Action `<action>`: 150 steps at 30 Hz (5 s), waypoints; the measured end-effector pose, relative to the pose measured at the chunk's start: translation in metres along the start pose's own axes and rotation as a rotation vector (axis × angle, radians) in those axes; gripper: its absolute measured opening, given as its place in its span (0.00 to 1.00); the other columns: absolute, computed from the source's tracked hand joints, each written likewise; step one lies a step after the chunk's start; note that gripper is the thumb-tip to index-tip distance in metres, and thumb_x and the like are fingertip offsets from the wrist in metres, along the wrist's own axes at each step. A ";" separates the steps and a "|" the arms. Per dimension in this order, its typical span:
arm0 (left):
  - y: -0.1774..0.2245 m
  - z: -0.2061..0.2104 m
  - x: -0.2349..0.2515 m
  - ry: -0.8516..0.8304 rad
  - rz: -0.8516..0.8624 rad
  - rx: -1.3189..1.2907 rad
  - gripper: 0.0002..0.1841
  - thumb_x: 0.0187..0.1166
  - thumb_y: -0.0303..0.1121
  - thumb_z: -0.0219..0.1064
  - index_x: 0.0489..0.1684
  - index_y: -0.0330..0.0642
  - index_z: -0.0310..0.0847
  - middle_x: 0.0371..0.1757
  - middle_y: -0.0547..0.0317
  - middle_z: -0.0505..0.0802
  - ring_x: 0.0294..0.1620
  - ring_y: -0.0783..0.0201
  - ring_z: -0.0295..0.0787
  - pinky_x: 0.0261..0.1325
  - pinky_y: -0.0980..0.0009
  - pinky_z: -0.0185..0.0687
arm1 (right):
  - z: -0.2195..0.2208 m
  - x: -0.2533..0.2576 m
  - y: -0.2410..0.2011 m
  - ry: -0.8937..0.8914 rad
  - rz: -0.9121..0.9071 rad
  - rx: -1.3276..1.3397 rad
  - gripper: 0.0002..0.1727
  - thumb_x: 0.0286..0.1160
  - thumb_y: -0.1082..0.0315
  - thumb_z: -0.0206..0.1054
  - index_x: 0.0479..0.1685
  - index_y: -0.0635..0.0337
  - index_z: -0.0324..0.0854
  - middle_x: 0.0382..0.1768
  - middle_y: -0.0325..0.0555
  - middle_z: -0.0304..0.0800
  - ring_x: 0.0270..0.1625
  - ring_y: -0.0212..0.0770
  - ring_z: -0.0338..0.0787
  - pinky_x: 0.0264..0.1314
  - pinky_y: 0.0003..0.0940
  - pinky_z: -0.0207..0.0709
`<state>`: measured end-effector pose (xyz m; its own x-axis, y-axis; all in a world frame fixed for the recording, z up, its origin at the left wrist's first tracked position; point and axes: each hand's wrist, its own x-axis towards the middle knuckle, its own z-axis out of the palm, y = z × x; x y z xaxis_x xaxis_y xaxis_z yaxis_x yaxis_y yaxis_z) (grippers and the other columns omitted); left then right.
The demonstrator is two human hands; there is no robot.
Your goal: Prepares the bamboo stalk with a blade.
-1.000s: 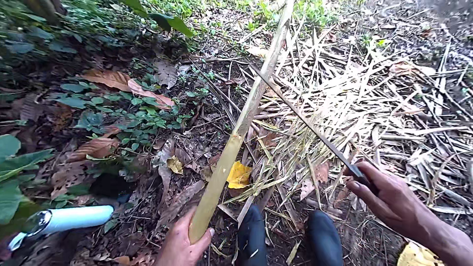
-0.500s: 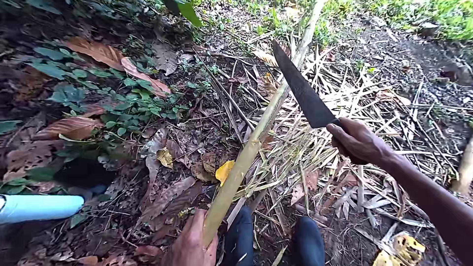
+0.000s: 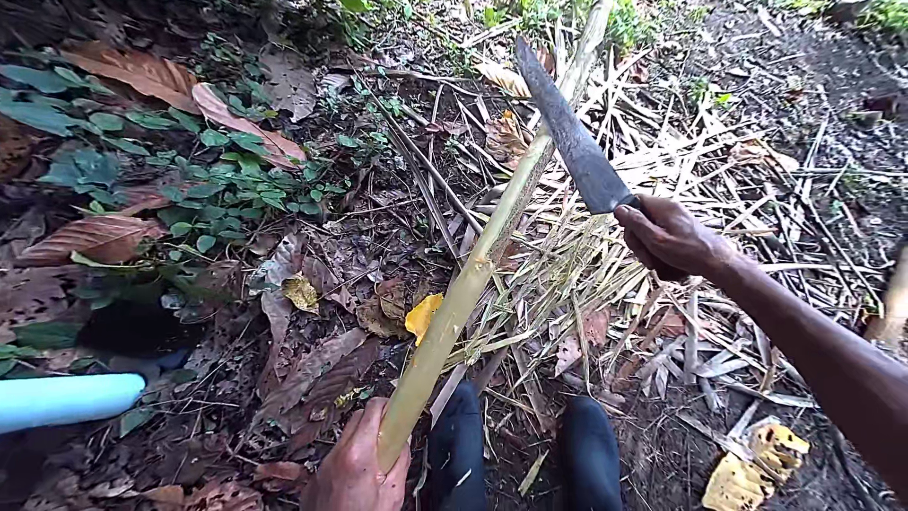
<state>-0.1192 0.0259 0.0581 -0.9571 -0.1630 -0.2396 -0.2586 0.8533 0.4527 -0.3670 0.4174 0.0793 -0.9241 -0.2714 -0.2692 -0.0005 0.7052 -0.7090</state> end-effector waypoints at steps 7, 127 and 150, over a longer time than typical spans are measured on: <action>0.000 0.002 0.000 -0.015 -0.002 0.002 0.23 0.62 0.30 0.76 0.59 0.34 0.83 0.43 0.41 0.92 0.37 0.41 0.91 0.37 0.39 0.84 | -0.005 0.004 0.010 -0.045 -0.015 0.094 0.19 0.93 0.52 0.50 0.44 0.58 0.78 0.16 0.40 0.77 0.12 0.35 0.77 0.14 0.31 0.75; -0.031 -0.018 0.024 0.027 -0.066 -0.052 0.26 0.63 0.41 0.74 0.63 0.43 0.83 0.40 0.55 0.92 0.35 0.60 0.90 0.39 0.52 0.86 | 0.134 0.016 0.020 0.030 -0.271 0.402 0.19 0.89 0.49 0.55 0.46 0.56 0.78 0.15 0.36 0.76 0.12 0.32 0.76 0.15 0.31 0.76; -0.030 -0.019 0.027 0.039 -0.060 -0.049 0.27 0.62 0.41 0.75 0.63 0.43 0.83 0.40 0.56 0.92 0.36 0.62 0.90 0.39 0.56 0.87 | 0.150 0.017 0.001 -0.016 -0.359 0.376 0.21 0.90 0.48 0.54 0.47 0.58 0.78 0.16 0.37 0.77 0.14 0.33 0.79 0.18 0.32 0.78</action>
<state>-0.1400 -0.0138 0.0541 -0.9438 -0.2331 -0.2345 -0.3209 0.8163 0.4803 -0.3257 0.3151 -0.0244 -0.8847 -0.4654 0.0260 -0.1765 0.2827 -0.9428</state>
